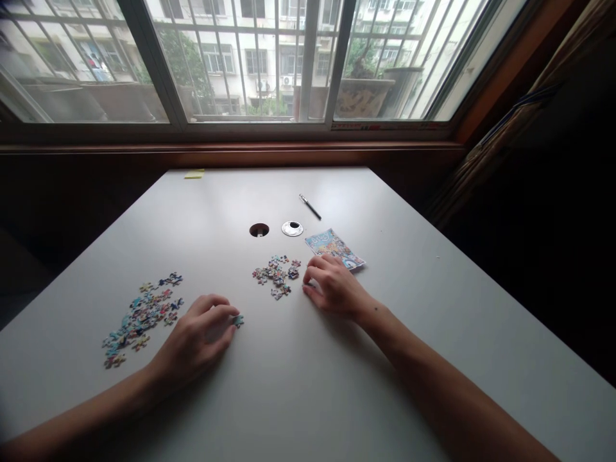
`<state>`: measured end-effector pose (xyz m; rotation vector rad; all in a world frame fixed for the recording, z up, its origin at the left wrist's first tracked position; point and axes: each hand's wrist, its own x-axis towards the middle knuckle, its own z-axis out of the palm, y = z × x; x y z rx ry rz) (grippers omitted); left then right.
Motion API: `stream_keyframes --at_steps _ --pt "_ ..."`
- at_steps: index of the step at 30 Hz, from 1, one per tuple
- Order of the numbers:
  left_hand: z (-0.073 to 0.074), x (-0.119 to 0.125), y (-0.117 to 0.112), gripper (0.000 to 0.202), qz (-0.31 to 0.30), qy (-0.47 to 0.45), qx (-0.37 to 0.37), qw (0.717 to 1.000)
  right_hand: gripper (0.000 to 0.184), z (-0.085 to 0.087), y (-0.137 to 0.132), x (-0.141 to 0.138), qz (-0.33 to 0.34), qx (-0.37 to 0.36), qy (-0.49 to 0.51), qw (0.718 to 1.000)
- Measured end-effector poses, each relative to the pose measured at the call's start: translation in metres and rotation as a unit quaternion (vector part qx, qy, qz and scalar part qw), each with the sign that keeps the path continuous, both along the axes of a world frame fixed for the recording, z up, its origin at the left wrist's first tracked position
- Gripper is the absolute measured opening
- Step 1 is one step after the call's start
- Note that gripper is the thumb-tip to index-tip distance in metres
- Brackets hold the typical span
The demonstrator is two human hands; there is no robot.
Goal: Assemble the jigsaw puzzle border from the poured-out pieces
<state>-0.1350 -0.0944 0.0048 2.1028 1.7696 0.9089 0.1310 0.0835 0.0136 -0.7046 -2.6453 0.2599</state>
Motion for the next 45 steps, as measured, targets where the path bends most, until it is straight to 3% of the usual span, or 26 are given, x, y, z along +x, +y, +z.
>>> stream_keyframes --at_steps 7,16,19,23,28,32,37,41,45 --pt "0.001 0.000 0.001 0.015 -0.009 0.000 -0.014 1.000 0.005 -0.006 0.001 0.000 -0.004 -0.004 0.020 1.000" --pt "0.000 0.000 0.000 0.015 -0.023 -0.001 -0.012 1.000 0.019 -0.012 0.002 -0.006 -0.023 -0.086 0.175 0.981" --pt "0.001 -0.001 0.000 0.016 -0.027 -0.001 -0.012 1.000 0.018 -0.013 0.000 -0.007 -0.007 -0.081 0.155 0.985" --pt "-0.001 -0.001 0.002 0.016 -0.030 0.000 -0.013 0.999 0.017 -0.012 -0.006 -0.011 0.002 -0.010 0.121 0.993" --pt "-0.002 0.000 0.003 0.017 -0.034 0.002 -0.018 0.999 0.044 -0.005 -0.006 -0.037 -0.019 0.007 0.041 0.999" --pt "-0.001 0.001 0.001 0.017 -0.034 0.005 -0.015 0.999 0.026 -0.002 0.002 -0.074 0.000 -0.035 -0.006 0.999" --pt "-0.001 0.000 0.000 0.017 -0.040 0.006 -0.019 0.999 0.017 0.003 0.010 -0.102 0.024 -0.117 0.065 0.991" --pt "-0.001 0.000 0.001 0.018 -0.039 0.003 -0.018 0.999 0.016 0.014 0.022 -0.091 -0.009 -0.161 0.112 0.981" --pt "-0.001 -0.001 0.003 0.018 -0.038 0.001 -0.019 0.999 0.017 0.019 0.042 -0.068 -0.062 -0.211 0.023 0.975"
